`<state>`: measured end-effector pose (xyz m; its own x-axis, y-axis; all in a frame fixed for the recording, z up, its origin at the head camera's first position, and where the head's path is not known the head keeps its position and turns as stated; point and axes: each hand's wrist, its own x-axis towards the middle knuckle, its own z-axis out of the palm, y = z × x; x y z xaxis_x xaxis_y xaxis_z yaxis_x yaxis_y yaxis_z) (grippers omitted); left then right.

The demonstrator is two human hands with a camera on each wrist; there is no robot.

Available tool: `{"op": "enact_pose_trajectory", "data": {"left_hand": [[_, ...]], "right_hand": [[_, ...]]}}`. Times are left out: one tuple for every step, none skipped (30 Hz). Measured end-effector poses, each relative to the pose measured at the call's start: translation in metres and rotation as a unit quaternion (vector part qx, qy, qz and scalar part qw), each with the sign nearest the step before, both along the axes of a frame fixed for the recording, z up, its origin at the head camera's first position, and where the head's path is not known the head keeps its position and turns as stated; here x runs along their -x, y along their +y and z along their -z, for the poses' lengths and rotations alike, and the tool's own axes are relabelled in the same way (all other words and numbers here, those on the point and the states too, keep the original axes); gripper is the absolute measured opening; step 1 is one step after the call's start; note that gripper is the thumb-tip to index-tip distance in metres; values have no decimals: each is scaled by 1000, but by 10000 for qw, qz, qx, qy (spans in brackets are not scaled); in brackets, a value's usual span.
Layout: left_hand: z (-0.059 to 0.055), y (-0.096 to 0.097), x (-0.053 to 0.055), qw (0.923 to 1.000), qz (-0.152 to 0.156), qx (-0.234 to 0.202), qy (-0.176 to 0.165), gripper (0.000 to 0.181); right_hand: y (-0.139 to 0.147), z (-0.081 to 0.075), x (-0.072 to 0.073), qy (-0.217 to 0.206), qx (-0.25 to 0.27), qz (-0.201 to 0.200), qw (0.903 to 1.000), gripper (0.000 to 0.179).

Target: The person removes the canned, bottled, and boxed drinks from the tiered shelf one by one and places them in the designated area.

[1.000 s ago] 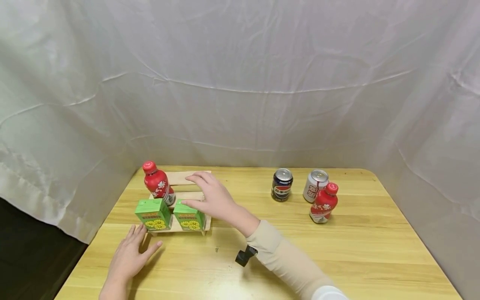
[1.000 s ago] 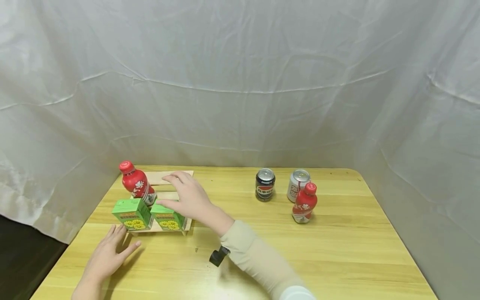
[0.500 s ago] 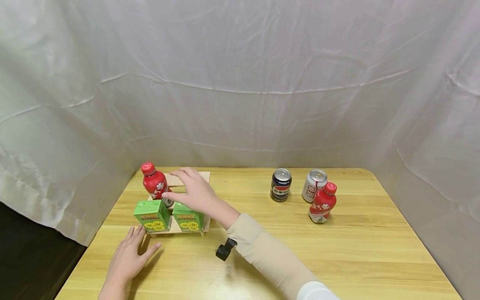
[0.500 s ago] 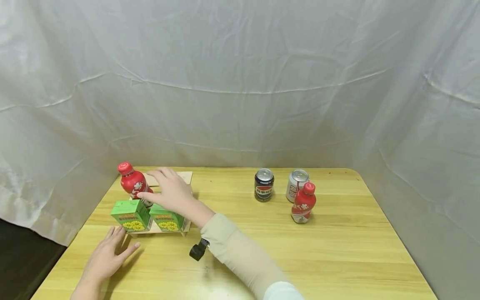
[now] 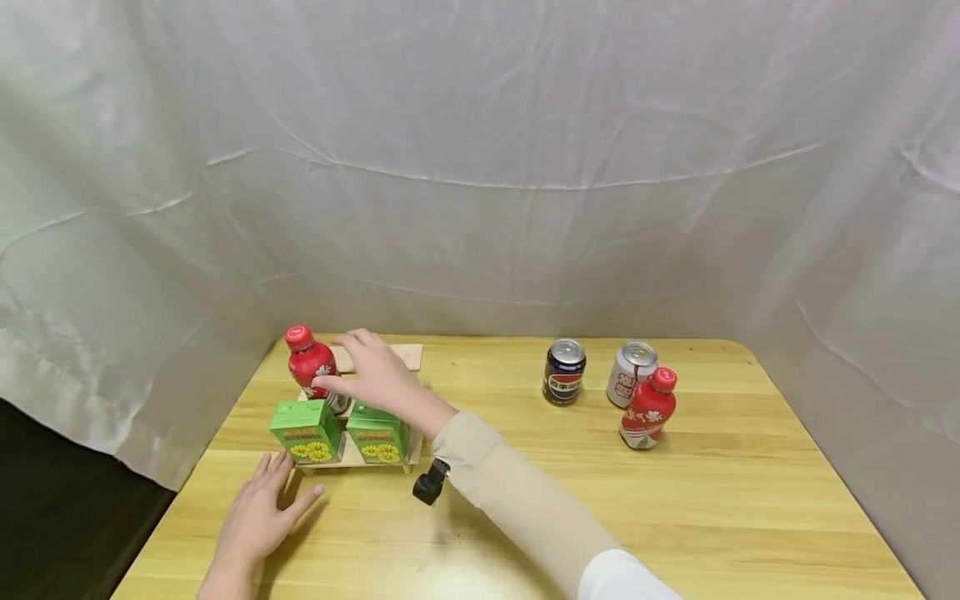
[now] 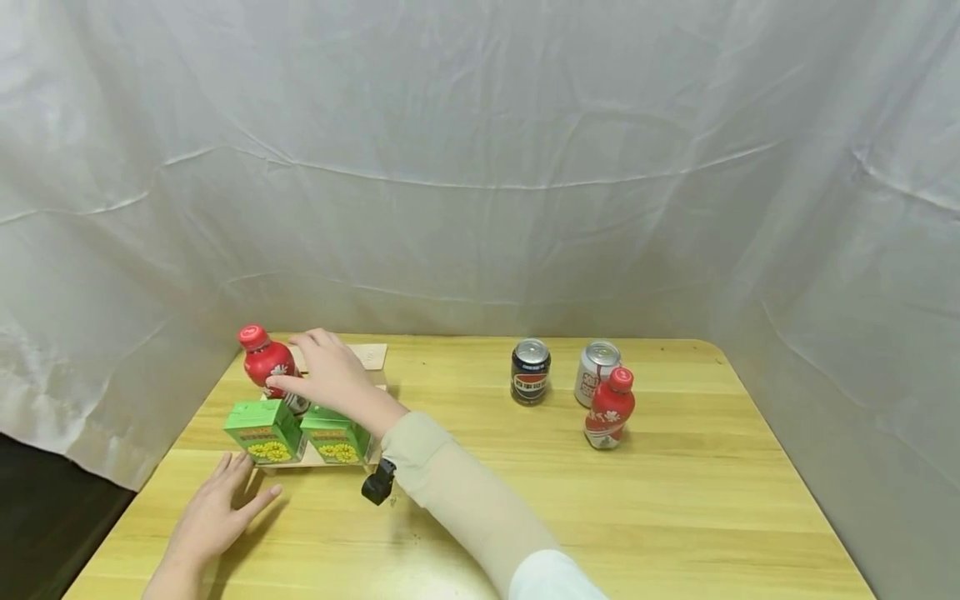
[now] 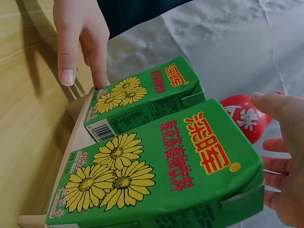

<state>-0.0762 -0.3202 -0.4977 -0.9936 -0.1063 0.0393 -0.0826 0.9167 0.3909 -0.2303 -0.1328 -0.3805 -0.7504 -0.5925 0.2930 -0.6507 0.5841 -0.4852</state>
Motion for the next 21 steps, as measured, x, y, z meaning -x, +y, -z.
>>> {"op": "enact_pose_trajectory", "data": {"left_hand": [[0, 0, 0, 10000, -2, 0, -1, 92], [0, 0, 0, 10000, -4, 7, 0, 92], [0, 0, 0, 10000, -3, 11, 5, 92], [0, 0, 0, 10000, -1, 14, 10, 91], [-1, 0, 0, 10000, 1, 16, 19, 91], [-1, 0, 0, 10000, 14, 21, 33, 91], [-2, 0, 0, 10000, 16, 20, 40, 90], [-2, 1, -1, 10000, 18, 15, 54, 90], [-2, 1, -1, 10000, 19, 9, 72, 89], [-2, 1, -1, 10000, 18, 4, 85, 89], [-2, 1, 0, 10000, 19, -3, 94, 89], [-2, 0, 0, 10000, 21, -8, 92, 89], [-2, 0, 0, 10000, 14, -15, 86, 90], [-2, 0, 0, 10000, 15, -26, 83, 90], [-1, 0, 0, 10000, 15, -36, 76, 90], [-1, 0, 1, 10000, 15, -43, 68, 90], [-1, 0, 1, 10000, 15, -51, 63, 90], [0, 0, 1, 10000, 12, -52, 59, 90], [0, 0, 1, 10000, 8, -55, 49, 90], [0, 0, 1, 10000, 5, -57, 43, 90], [0, 0, 1, 10000, 3, -57, 35, 90]], "right_hand": [[-2, 0, 1, -19, -30, 7, 10000, 73], [-5, 0, 2, -18, -62, 10, 10000, 72], [-7, 0, 2, -17, -91, 5, 10000, 71], [-10, 0, 3, -20, -110, -3, 9999, 70], [-12, 0, 4, -27, -128, -11, 9999, 70], [-14, 0, 4, -36, -134, -18, 9999, 70], [-17, 0, 4, -53, -129, -28, 9999, 70], [-18, 0, 5, -78, -134, -44, 9999, 71], [-20, 0, 5, -122, -125, -59, 9998, 71], [-22, 0, 6, -150, -144, -55, 9998, 72], [-24, 0, 6, -188, -145, -60, 9997, 72], [-25, 1, 7, -216, -137, -65, 9997, 72], [-26, 1, 7, -244, -144, -67, 9996, 73], [-27, 1, 7, -268, -142, -71, 9995, 73], [-27, 1, 8, -276, -150, -68, 9995, 74], [-28, 2, 8, -271, -162, -66, 9995, 74], [-29, 2, 8, -262, -158, -73, 9995, 74], [-29, 1, 7, -248, -171, -72, 9995, 75], [-30, 1, 7, -235, -191, -67, 9995, 75], [-30, 1, 7, -215, -210, -65, 9995, 76], [-31, 1, 7, -190, -239, -62, 9995, 76]]}}
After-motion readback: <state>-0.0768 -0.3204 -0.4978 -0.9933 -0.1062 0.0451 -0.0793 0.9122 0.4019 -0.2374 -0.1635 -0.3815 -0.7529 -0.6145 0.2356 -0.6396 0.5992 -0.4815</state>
